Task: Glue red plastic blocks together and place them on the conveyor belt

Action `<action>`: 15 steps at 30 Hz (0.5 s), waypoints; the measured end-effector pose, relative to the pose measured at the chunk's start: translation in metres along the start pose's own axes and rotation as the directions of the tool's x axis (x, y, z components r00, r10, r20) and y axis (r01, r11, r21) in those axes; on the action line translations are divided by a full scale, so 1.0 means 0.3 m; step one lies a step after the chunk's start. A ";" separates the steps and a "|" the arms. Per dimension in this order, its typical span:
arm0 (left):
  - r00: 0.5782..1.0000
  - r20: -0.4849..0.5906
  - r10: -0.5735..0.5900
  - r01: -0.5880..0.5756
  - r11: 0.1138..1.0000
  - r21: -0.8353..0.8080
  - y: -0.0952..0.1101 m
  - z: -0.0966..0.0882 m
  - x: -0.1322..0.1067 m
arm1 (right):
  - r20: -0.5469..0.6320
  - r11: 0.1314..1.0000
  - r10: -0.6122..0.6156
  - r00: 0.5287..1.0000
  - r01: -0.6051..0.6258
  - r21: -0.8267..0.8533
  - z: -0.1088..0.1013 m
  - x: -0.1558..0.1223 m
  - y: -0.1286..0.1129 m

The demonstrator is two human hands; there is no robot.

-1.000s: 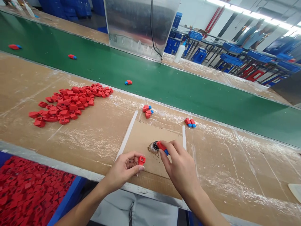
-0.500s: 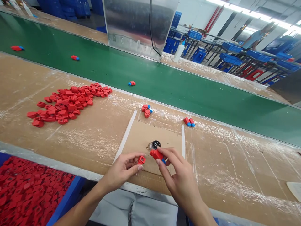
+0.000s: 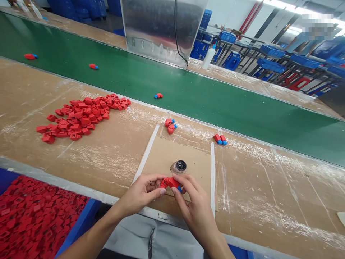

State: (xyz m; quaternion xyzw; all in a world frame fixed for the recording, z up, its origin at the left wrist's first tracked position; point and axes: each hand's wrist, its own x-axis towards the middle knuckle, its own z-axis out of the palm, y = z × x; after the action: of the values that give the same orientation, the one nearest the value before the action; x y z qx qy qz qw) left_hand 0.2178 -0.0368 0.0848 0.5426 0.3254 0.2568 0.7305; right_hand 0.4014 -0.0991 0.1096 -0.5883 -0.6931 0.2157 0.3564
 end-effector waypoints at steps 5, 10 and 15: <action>1.000 0.019 0.020 -0.021 0.997 0.068 0.002 -0.002 0.002 | 0.029 0.999 -0.034 0.999 0.034 -0.005 0.002 -0.003 0.005; 0.998 0.037 0.049 -0.055 0.979 0.199 0.007 -0.012 -0.001 | 0.113 0.999 -0.038 0.993 0.037 0.012 0.001 -0.014 0.006; 0.992 0.084 0.091 -0.115 0.927 0.357 0.032 -0.020 -0.011 | 0.178 0.999 -0.009 0.984 0.002 0.041 0.008 -0.027 0.006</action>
State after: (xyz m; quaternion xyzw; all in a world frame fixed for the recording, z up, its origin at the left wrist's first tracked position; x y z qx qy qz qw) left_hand 0.2110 -0.0327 0.0934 0.6919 0.3139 0.2128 0.6143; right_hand 0.4013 -0.1062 0.1047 -0.5574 -0.7192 0.2807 0.3055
